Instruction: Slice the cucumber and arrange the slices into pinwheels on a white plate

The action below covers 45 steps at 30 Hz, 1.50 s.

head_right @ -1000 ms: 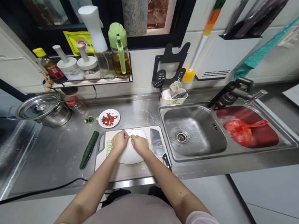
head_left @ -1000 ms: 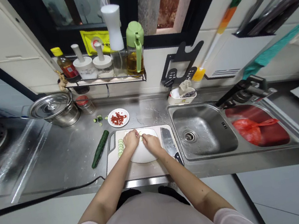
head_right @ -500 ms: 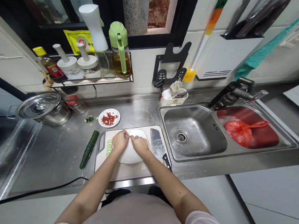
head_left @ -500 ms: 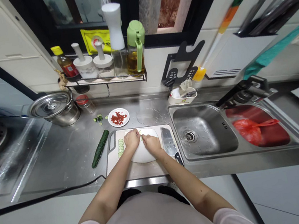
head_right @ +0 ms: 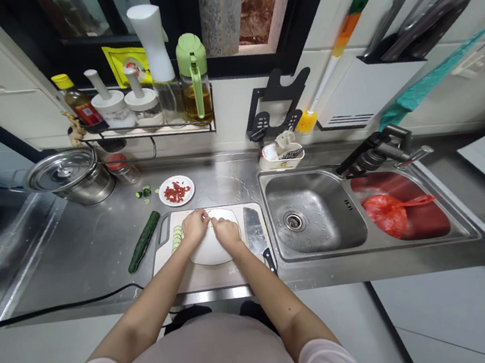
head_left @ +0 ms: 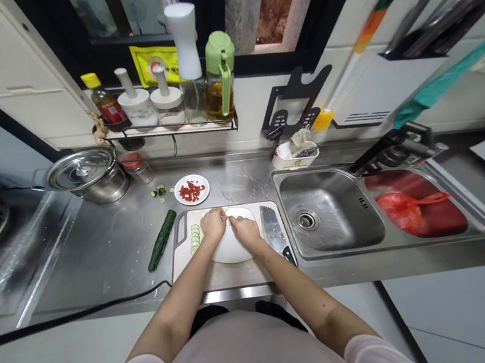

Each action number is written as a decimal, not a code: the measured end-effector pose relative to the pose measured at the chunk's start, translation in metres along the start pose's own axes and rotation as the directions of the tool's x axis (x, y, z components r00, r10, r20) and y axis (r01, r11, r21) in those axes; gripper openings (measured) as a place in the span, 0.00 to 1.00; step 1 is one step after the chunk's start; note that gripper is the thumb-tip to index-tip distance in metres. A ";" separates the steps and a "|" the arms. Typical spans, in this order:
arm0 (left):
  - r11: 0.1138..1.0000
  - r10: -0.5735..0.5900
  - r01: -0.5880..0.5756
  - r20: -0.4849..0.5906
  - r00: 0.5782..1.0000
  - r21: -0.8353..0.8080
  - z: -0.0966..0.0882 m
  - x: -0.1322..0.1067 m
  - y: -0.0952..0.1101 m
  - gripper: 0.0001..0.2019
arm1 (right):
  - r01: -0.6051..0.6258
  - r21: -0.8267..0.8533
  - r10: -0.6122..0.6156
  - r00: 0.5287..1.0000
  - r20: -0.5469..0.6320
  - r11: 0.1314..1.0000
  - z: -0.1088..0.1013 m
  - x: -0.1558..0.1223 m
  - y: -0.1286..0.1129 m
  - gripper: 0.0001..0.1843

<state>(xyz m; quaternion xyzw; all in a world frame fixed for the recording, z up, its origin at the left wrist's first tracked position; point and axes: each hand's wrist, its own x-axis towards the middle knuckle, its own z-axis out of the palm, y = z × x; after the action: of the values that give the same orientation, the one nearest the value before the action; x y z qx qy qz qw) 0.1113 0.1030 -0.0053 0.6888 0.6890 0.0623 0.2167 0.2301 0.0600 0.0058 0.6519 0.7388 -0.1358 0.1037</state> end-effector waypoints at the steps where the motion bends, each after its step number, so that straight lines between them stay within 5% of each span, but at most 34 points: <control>1: 1.000 0.004 -0.004 -0.002 1.000 0.000 0.000 0.000 0.000 0.08 | 0.000 0.000 0.000 1.000 0.000 1.000 0.000 0.000 0.000 0.20; 19: 1.000 0.010 -0.010 0.006 1.000 -0.013 0.000 0.001 0.000 0.07 | 0.034 -0.009 -0.035 0.998 -0.051 0.999 0.006 0.002 0.001 0.18; 37: 1.000 0.003 -0.003 -0.009 1.000 -0.024 -0.003 -0.004 0.000 0.10 | -0.064 0.050 0.066 0.997 -0.046 0.997 0.003 -0.004 0.003 0.18; 45: 0.968 -0.088 0.063 -0.096 0.991 -0.243 -0.017 -0.016 -0.008 0.10 | -0.081 0.140 0.091 0.993 -0.069 0.987 0.002 -0.013 0.005 0.21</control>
<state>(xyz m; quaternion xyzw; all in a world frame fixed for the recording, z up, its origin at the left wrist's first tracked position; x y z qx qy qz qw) 0.0972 0.0905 0.0100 0.6266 0.7128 0.1731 0.2634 0.2366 0.0481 0.0082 0.6935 0.7022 -0.1570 0.0366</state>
